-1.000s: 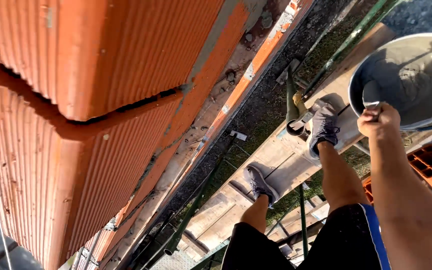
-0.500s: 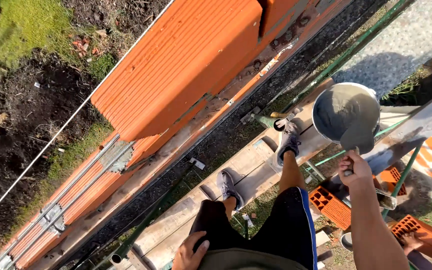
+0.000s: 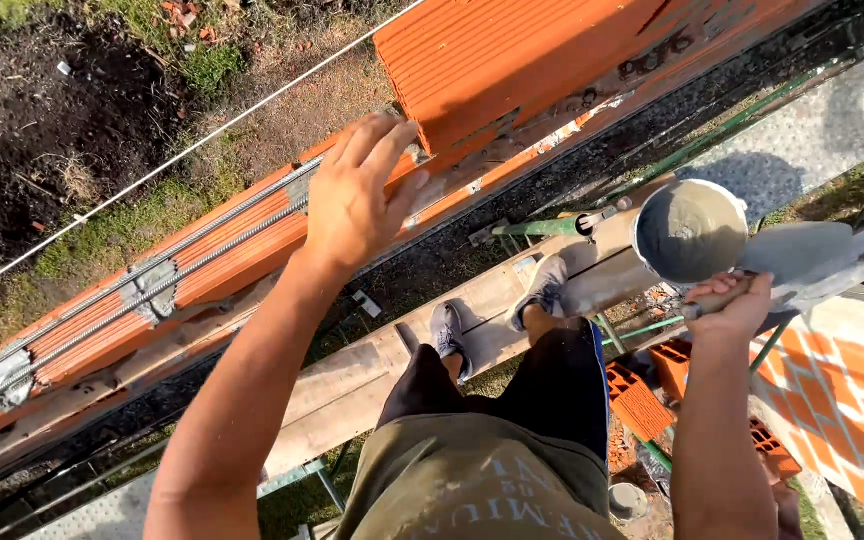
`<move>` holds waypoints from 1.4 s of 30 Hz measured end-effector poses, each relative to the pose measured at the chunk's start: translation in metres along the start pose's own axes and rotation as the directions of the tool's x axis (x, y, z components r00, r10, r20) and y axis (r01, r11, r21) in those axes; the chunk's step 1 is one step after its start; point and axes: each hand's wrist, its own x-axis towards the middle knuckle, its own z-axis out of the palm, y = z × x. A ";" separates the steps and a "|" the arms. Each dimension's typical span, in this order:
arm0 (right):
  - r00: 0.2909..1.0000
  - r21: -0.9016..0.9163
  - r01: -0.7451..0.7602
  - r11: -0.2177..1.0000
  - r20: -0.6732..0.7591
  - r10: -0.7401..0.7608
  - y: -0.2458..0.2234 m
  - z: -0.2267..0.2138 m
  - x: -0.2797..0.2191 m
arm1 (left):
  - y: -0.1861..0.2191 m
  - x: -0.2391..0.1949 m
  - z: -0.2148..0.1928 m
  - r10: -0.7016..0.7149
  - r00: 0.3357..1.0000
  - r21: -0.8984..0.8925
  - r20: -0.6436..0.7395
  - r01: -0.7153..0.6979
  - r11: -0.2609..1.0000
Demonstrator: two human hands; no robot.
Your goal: Applying mortar to a brick wall using a trowel
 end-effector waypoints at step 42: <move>0.890 -0.298 0.441 0.847 0.271 -0.367 -0.008 0.295 -0.113 | -0.043 0.128 0.120 0.072 0.929 0.204 0.363 -0.155 0.967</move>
